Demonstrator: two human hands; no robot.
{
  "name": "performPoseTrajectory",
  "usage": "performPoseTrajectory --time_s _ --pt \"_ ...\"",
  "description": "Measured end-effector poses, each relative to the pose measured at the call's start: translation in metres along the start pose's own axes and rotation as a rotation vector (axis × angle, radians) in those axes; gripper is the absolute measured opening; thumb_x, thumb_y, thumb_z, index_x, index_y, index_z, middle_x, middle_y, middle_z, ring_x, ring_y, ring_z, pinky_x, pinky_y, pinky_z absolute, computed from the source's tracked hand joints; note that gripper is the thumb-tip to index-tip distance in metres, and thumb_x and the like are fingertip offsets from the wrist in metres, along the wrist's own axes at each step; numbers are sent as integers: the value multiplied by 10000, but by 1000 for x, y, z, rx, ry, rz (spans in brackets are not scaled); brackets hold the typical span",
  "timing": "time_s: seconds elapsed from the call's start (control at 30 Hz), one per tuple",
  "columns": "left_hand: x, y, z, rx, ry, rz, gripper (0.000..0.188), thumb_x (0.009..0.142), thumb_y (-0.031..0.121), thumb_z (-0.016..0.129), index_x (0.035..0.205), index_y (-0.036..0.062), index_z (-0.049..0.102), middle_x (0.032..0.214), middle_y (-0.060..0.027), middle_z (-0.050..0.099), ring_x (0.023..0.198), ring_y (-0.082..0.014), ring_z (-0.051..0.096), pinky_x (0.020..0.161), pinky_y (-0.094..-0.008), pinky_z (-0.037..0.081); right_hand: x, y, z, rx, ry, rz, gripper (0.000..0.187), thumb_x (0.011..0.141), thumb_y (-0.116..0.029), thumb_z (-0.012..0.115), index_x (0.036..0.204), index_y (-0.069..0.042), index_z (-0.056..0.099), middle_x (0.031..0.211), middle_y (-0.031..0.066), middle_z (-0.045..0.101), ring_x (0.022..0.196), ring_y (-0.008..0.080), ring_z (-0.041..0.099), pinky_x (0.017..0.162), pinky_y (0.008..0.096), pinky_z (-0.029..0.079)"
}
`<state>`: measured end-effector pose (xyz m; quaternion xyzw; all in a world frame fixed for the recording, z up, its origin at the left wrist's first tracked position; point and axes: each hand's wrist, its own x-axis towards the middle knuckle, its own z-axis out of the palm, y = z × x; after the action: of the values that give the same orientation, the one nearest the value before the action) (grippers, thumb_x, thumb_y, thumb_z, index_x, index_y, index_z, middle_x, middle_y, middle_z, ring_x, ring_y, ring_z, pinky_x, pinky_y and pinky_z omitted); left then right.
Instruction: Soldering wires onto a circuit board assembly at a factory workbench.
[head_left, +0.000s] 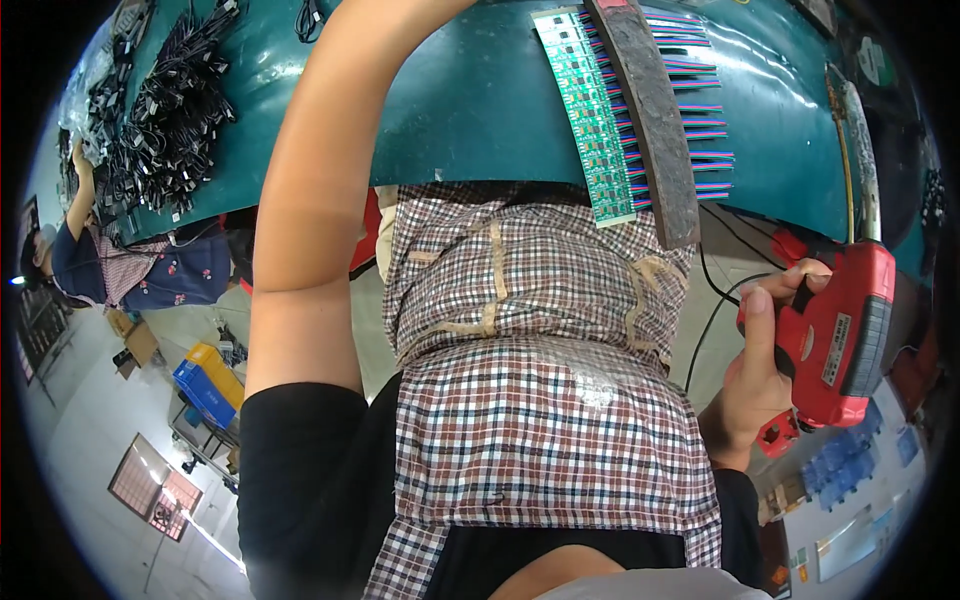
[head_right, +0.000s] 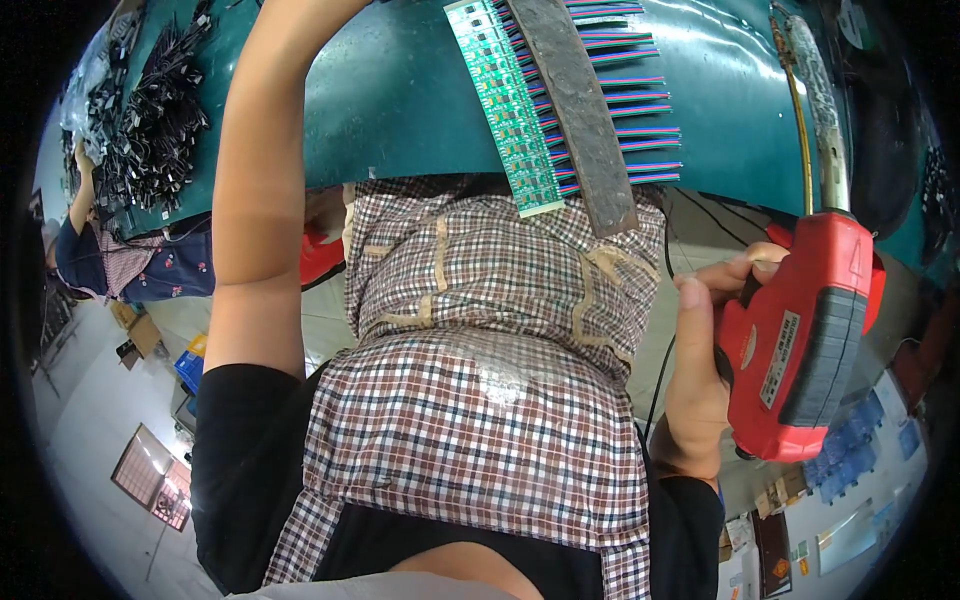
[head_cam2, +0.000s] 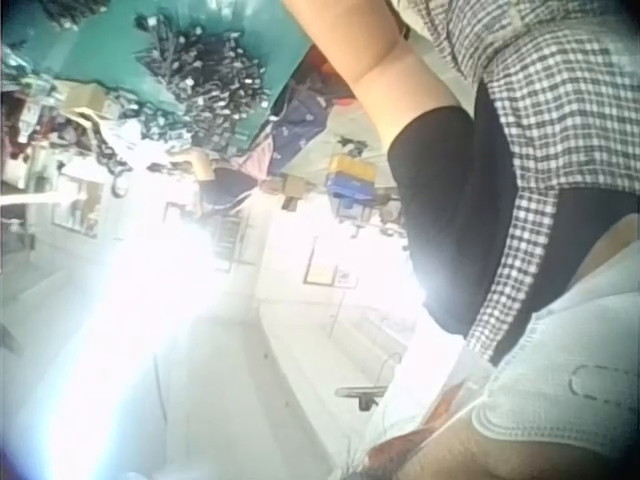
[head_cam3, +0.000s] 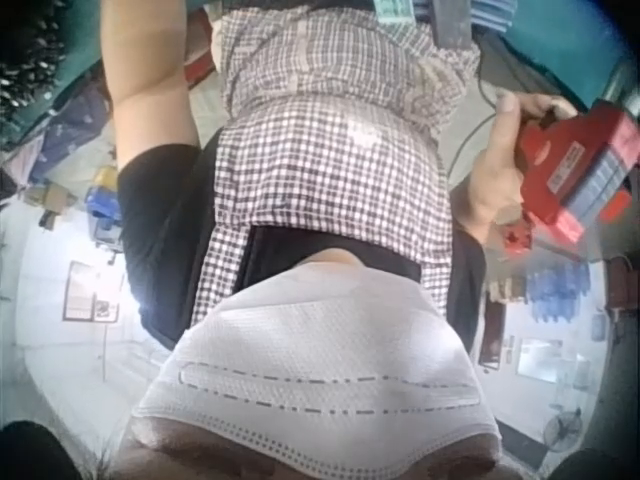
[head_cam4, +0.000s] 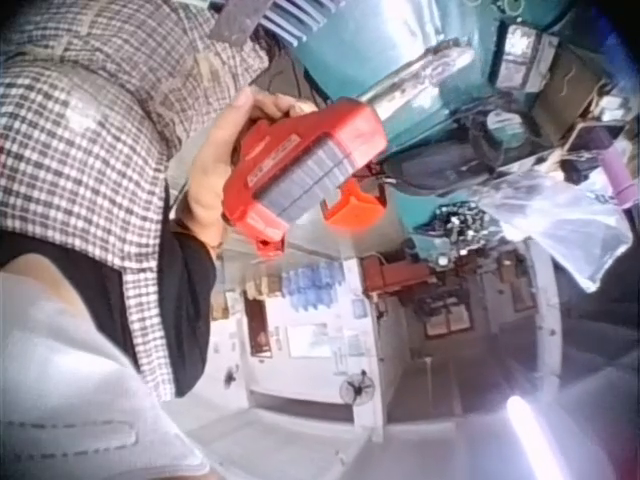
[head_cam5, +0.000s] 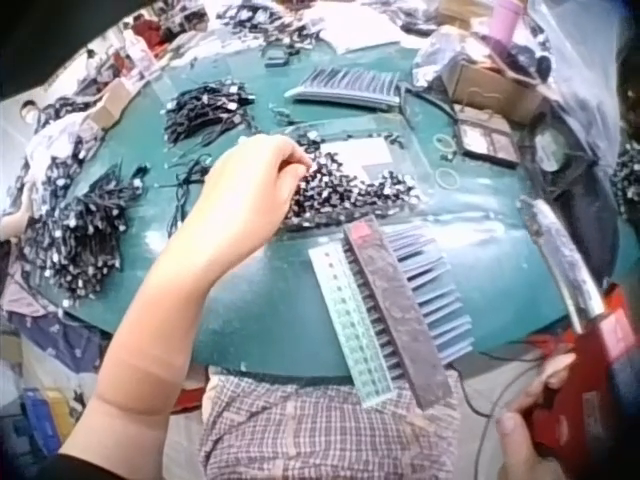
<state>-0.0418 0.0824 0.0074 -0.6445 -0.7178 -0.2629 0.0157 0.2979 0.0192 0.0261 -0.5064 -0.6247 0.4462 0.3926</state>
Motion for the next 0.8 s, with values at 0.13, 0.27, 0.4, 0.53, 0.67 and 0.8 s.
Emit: performPoseTrajectory --time_s 0.13,0.27,0.4,0.53,0.67,0.8 --pt "-14 21 -12 -241 -60 -122 113 882 56 639 953 -31 655 873 -159 691 769 -264 676 729 -344 528 -5 4 0 22 0 34 429 841 148 605 1232 28 475 1136 107 547 860 149 599 767 307 513" --pt "-29 31 -19 -398 -75 -277 81 875 23 666 933 -32 653 856 -112 693 758 -168 664 692 -279 519 -9 1 0 13 -44 74 444 834 158 601 1236 25 469 1158 113 541 870 148 601 763 301 515" --pt "-53 36 -24 -794 -109 -461 98 866 30 688 941 -23 656 866 -92 696 769 -150 664 687 -277 529 -11 4 2 29 -78 48 447 833 158 600 1238 24 466 1151 113 546 861 146 604 751 294 514" --pt "-93 19 -39 -866 -316 -391 153 913 123 692 966 -19 673 898 -61 734 755 -110 676 646 -245 523 -12 6 -1 26 -83 48 444 837 152 601 1239 24 465 1143 108 550 853 147 603 748 293 513" --pt "-141 29 -65 -852 -899 -490 88 861 -14 711 942 -6 678 892 -49 723 825 -100 682 723 -234 546 -15 7 -3 -1 -82 98 434 847 139 601 1243 25 465 1138 102 555 866 150 603 757 297 514" --pt "-195 14 -55 -672 -992 -614 103 854 15 727 935 -22 675 884 -45 715 845 -115 680 733 -247 540 -19 8 2 76 -41 77 420 858 136 599 1242 24 471 1141 96 551 896 149 601 793 317 518"
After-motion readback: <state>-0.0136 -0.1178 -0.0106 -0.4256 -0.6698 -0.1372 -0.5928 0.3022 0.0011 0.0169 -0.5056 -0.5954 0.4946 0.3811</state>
